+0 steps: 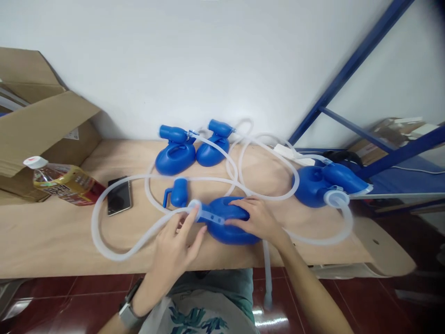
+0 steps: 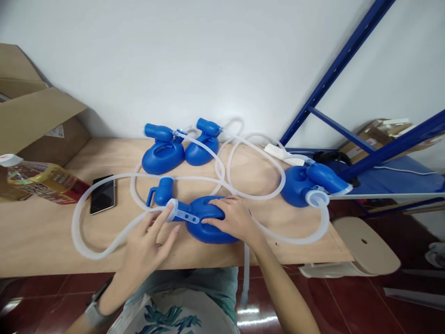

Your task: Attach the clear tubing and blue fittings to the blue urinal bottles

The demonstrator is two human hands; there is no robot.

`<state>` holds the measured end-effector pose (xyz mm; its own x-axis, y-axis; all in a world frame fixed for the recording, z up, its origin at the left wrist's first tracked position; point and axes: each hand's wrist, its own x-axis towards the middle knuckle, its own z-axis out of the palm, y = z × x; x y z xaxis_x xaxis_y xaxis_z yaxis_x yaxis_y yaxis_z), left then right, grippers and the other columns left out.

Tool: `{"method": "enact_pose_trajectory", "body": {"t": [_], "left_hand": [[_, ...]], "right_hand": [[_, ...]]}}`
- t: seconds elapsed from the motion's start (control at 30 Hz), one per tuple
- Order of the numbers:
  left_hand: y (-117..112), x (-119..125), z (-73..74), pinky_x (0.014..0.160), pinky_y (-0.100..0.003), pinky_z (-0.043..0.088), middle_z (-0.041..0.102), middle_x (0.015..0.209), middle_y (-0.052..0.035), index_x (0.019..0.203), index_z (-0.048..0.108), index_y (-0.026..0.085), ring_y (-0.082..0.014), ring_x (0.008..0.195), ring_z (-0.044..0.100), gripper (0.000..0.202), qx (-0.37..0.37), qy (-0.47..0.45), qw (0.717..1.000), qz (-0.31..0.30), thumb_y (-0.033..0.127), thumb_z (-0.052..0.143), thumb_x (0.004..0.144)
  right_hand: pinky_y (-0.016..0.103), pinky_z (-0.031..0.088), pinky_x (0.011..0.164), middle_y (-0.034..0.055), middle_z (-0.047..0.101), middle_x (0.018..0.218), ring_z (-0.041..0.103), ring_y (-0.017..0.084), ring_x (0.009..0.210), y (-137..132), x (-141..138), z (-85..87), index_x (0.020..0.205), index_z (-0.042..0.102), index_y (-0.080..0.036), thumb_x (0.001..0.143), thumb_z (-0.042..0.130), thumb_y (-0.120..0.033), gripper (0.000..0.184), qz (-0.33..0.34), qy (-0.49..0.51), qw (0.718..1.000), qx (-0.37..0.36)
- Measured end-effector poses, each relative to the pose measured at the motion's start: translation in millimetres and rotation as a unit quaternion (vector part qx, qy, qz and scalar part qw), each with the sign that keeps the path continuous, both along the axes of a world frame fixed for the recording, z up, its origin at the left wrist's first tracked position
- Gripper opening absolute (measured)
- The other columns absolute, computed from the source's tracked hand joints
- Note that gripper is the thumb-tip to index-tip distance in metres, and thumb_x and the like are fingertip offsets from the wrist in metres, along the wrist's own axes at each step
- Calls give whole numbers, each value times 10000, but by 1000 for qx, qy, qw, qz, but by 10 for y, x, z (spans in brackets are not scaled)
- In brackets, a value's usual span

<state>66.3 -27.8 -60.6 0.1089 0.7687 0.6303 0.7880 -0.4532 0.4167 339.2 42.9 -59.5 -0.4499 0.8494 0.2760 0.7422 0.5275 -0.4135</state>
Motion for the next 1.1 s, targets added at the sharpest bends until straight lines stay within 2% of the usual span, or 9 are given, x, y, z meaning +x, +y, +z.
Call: {"method": "enact_pose_trajectory", "body": {"t": [0.13, 0.23, 0.33, 0.5, 0.63, 0.73, 0.93, 1.0, 1.1], "left_hand": [[40, 241, -243, 886, -446, 631, 690, 1336, -177, 1628, 446, 260, -359, 1130, 733, 697, -73, -3, 993, 91, 497, 648, 1004], [199, 280, -399, 1067, -492, 579, 591, 1543, -182, 1666, 359, 259, -371, 1373, 627, 720, -61, -52, 995, 65, 457, 627, 1028], [316, 297, -467, 1170, -490, 516, 624, 1523, -149, 1598, 474, 259, -328, 1421, 599, 585, -17, -112, 993, 41, 359, 619, 1040], [322, 370, -336, 1165, -487, 523, 713, 1397, -103, 1439, 638, 268, -304, 1366, 643, 424, 10, -182, 981, 61, 275, 648, 1015], [361, 389, -248, 1107, -445, 564, 727, 1364, -103, 1372, 677, 258, -290, 1310, 678, 373, 34, -182, 980, 66, 263, 672, 1000], [454, 325, -246, 1102, -466, 559, 745, 1301, -118, 1332, 689, 229, -303, 1264, 694, 344, 30, -157, 986, 42, 301, 673, 996], [557, 181, -143, 980, -418, 600, 646, 1336, -112, 1390, 639, 247, -270, 1191, 676, 374, -133, -196, 968, -79, 385, 553, 1054], [579, 206, -120, 949, -409, 602, 621, 1299, -106, 1393, 646, 253, -263, 1133, 674, 425, -133, -182, 973, -51, 425, 648, 1004], [625, 264, -156, 970, -414, 579, 639, 1213, -89, 1323, 707, 244, -258, 1085, 672, 411, -61, -144, 988, -5, 405, 748, 948]], "right_hand": [[512, 613, 970, 106, 838, 1152, 800, 356, 1001, -137, -133, -5, 1196, 793, -253, 876, 819, -541, 431, -54, 11, 998, 12], [480, 641, 867, 83, 850, 1069, 806, 339, 917, -195, -189, -23, 1170, 794, -282, 883, 803, -547, 390, -95, 42, 995, 7], [475, 640, 835, 79, 852, 1040, 802, 347, 894, -246, -238, -43, 1157, 791, -290, 869, 819, -543, 385, -122, 45, 991, 14], [489, 649, 814, 105, 849, 1025, 806, 360, 890, -361, -338, -34, 1149, 795, -277, 852, 821, -581, 426, -155, 86, 984, -15], [503, 654, 846, 99, 846, 1066, 810, 363, 937, -387, -349, -2, 1158, 789, -296, 854, 805, -603, 433, -171, 130, 975, -58], [497, 654, 843, 90, 845, 1090, 809, 364, 964, -357, -325, -23, 1171, 785, -292, 866, 790, -602, 434, -182, 130, 971, -91], [470, 632, 861, 113, 843, 1092, 806, 359, 966, -326, -354, -15, 1237, 765, -257, 903, 760, -592, 474, -184, 70, 976, -92], [447, 615, 859, 112, 840, 1103, 805, 358, 983, -322, -396, 76, 1268, 745, -250, 914, 735, -624, 515, -173, 36, 978, -114], [428, 578, 872, 129, 835, 1101, 800, 368, 1013, -292, -483, 242, 1249, 722, -212, 993, 621, -636, 506, -176, -20, 971, -159]]}}
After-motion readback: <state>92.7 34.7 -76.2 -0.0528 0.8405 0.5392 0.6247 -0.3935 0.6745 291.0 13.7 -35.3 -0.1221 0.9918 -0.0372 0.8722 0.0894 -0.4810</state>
